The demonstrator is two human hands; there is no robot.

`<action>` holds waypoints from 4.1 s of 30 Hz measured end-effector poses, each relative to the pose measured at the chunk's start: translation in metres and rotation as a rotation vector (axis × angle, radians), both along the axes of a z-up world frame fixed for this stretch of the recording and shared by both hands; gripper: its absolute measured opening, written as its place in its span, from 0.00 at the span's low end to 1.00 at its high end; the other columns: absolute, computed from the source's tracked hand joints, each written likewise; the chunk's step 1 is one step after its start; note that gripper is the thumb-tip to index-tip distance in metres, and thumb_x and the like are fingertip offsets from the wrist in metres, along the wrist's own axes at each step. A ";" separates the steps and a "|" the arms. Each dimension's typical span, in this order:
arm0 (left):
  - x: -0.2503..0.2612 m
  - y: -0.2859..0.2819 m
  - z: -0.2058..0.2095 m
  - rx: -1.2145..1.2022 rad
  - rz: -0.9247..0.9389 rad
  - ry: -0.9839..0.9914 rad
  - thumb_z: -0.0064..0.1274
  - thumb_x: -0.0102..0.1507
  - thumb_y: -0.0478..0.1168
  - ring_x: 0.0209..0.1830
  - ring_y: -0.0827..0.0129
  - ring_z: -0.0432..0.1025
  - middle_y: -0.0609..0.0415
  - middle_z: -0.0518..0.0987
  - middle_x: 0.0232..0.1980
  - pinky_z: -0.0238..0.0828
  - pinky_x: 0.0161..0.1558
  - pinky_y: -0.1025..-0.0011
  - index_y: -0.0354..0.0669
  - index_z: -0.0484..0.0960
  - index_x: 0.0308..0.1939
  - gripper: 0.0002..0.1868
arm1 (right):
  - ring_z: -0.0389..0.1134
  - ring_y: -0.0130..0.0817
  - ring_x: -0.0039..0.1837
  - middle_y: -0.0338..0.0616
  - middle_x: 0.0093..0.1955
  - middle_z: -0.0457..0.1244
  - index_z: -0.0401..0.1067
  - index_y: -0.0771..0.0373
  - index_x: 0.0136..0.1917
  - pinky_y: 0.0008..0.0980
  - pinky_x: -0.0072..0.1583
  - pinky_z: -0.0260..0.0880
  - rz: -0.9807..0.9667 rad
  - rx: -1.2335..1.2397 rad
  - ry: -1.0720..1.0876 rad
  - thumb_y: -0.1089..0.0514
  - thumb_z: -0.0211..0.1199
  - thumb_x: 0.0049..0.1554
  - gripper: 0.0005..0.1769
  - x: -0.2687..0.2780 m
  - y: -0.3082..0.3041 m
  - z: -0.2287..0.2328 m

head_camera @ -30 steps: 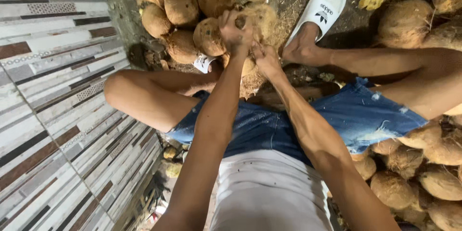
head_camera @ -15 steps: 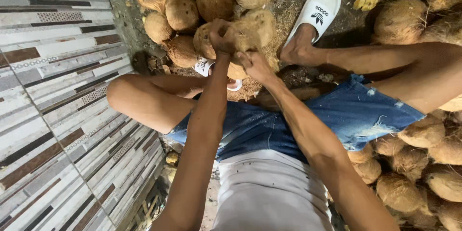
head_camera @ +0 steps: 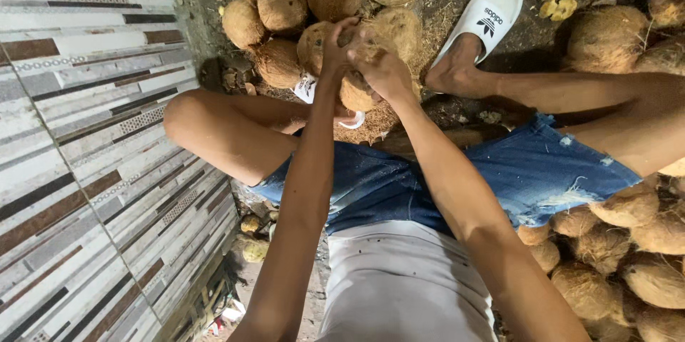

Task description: The person sits on the floor and peels the fibrous husk off several coconuts by hand. They repeatedly pull away the outer fibers and discard them onto the ground, revealing the hard shell underneath.

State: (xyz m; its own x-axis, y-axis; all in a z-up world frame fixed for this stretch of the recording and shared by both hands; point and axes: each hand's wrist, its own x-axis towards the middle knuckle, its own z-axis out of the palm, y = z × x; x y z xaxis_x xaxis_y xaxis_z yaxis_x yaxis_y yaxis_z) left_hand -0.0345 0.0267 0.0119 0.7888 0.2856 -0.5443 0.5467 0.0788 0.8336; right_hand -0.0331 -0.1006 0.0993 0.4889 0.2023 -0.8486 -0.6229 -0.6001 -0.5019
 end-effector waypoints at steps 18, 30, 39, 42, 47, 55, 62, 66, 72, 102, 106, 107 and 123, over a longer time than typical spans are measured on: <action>-0.010 -0.027 0.008 0.274 -0.076 0.033 0.68 0.53 0.40 0.39 0.69 0.79 0.55 0.83 0.42 0.81 0.44 0.69 0.47 0.78 0.48 0.22 | 0.62 0.28 0.28 0.39 0.42 0.69 0.66 0.56 0.63 0.23 0.28 0.64 0.768 -0.480 -0.165 0.54 0.58 0.63 0.16 0.003 0.012 -0.033; 0.007 -0.020 -0.003 0.263 0.106 -0.174 0.55 0.53 0.34 0.47 0.65 0.81 0.52 0.87 0.44 0.75 0.56 0.53 0.46 0.87 0.36 0.09 | 0.46 0.24 0.24 0.30 0.25 0.48 0.55 0.51 0.31 0.28 0.28 0.48 -0.008 0.163 -0.086 0.47 0.51 0.67 0.23 -0.026 -0.024 -0.046; 0.025 -0.007 -0.018 0.168 0.102 -0.094 0.56 0.47 0.36 0.48 0.62 0.79 0.53 0.88 0.40 0.69 0.58 0.46 0.49 0.87 0.31 0.10 | 0.61 0.25 0.29 0.34 0.26 0.58 0.61 0.54 0.30 0.31 0.43 0.70 -0.231 0.479 -0.153 0.48 0.52 0.66 0.23 -0.029 -0.030 -0.052; 0.040 -0.001 -0.036 0.175 0.254 0.477 0.58 0.47 0.59 0.36 0.65 0.73 0.54 0.81 0.38 0.70 0.38 0.65 0.43 0.81 0.45 0.30 | 0.37 0.17 0.27 0.25 0.22 0.38 0.56 0.67 0.76 0.18 0.37 0.49 -0.721 0.876 0.130 0.52 0.59 0.59 0.37 -0.028 -0.062 -0.055; 0.025 0.016 -0.031 -0.030 0.348 -0.054 0.58 0.55 0.30 0.39 0.58 0.76 0.51 0.83 0.35 0.73 0.45 0.63 0.40 0.85 0.34 0.05 | 0.52 0.24 0.24 0.35 0.19 0.53 0.56 0.54 0.19 0.23 0.37 0.50 -0.138 0.355 -0.142 0.35 0.53 0.62 0.36 -0.002 -0.069 -0.059; 0.007 -0.010 -0.001 0.130 0.395 0.067 0.63 0.56 0.34 0.42 0.62 0.72 0.43 0.75 0.60 0.70 0.34 0.66 0.47 0.71 0.60 0.29 | 0.56 0.50 0.72 0.53 0.72 0.53 0.54 0.56 0.69 0.53 0.71 0.56 -0.127 0.254 -0.263 0.49 0.61 0.58 0.30 -0.007 -0.050 -0.037; -0.002 -0.048 0.011 0.187 0.685 0.085 0.69 0.46 0.36 0.68 0.50 0.63 0.40 0.65 0.70 0.57 0.71 0.56 0.39 0.52 0.73 0.56 | 0.68 0.31 0.49 0.42 0.52 0.63 0.67 0.58 0.52 0.34 0.52 0.75 -0.108 0.467 -0.211 0.70 0.54 0.62 0.09 -0.017 -0.053 -0.051; -0.006 -0.054 0.000 0.162 0.663 0.026 0.64 0.49 0.49 0.79 0.45 0.45 0.39 0.46 0.80 0.43 0.73 0.43 0.40 0.41 0.77 0.61 | 0.55 0.21 0.31 0.30 0.32 0.57 0.65 0.56 0.56 0.21 0.34 0.56 -0.178 0.168 0.003 0.51 0.44 0.69 0.12 -0.031 -0.061 -0.063; 0.015 -0.055 -0.024 0.472 0.785 0.044 0.68 0.43 0.46 0.57 0.52 0.73 0.44 0.78 0.49 0.66 0.60 0.55 0.46 0.78 0.51 0.33 | 0.66 0.26 0.40 0.44 0.34 0.65 0.73 0.62 0.49 0.24 0.46 0.64 -0.074 0.100 -0.150 0.41 0.53 0.65 0.22 -0.048 -0.091 -0.004; -0.027 -0.054 -0.072 0.814 0.633 0.194 0.66 0.48 0.48 0.54 0.34 0.72 0.28 0.77 0.49 0.68 0.57 0.40 0.29 0.72 0.53 0.36 | 0.65 0.48 0.55 0.58 0.53 0.60 0.46 0.69 0.74 0.53 0.56 0.67 -0.307 0.212 -0.394 0.70 0.63 0.55 0.40 0.093 -0.070 -0.085; -0.028 -0.045 -0.085 0.781 0.597 0.270 0.67 0.47 0.49 0.52 0.41 0.74 0.36 0.79 0.47 0.70 0.55 0.47 0.37 0.75 0.52 0.34 | 0.67 0.44 0.54 0.61 0.61 0.59 0.47 0.70 0.77 0.40 0.48 0.71 -0.454 0.126 -0.487 0.73 0.53 0.58 0.35 0.152 -0.043 -0.097; -0.030 -0.042 -0.088 0.812 0.596 0.285 0.67 0.46 0.49 0.51 0.42 0.75 0.37 0.79 0.46 0.70 0.54 0.48 0.39 0.75 0.52 0.33 | 0.70 0.41 0.51 0.57 0.58 0.62 0.49 0.71 0.75 0.37 0.43 0.74 -0.516 0.079 -0.480 0.64 0.58 0.63 0.32 0.165 -0.034 -0.100; -0.019 -0.038 -0.067 0.604 0.675 0.495 0.60 0.49 0.56 0.69 0.43 0.61 0.34 0.64 0.71 0.57 0.66 0.52 0.29 0.56 0.73 0.55 | 0.09 0.61 0.78 0.41 0.77 0.02 0.10 0.47 0.79 0.69 0.75 0.20 0.329 -0.420 -0.422 0.39 0.69 0.54 0.70 0.262 0.052 -0.173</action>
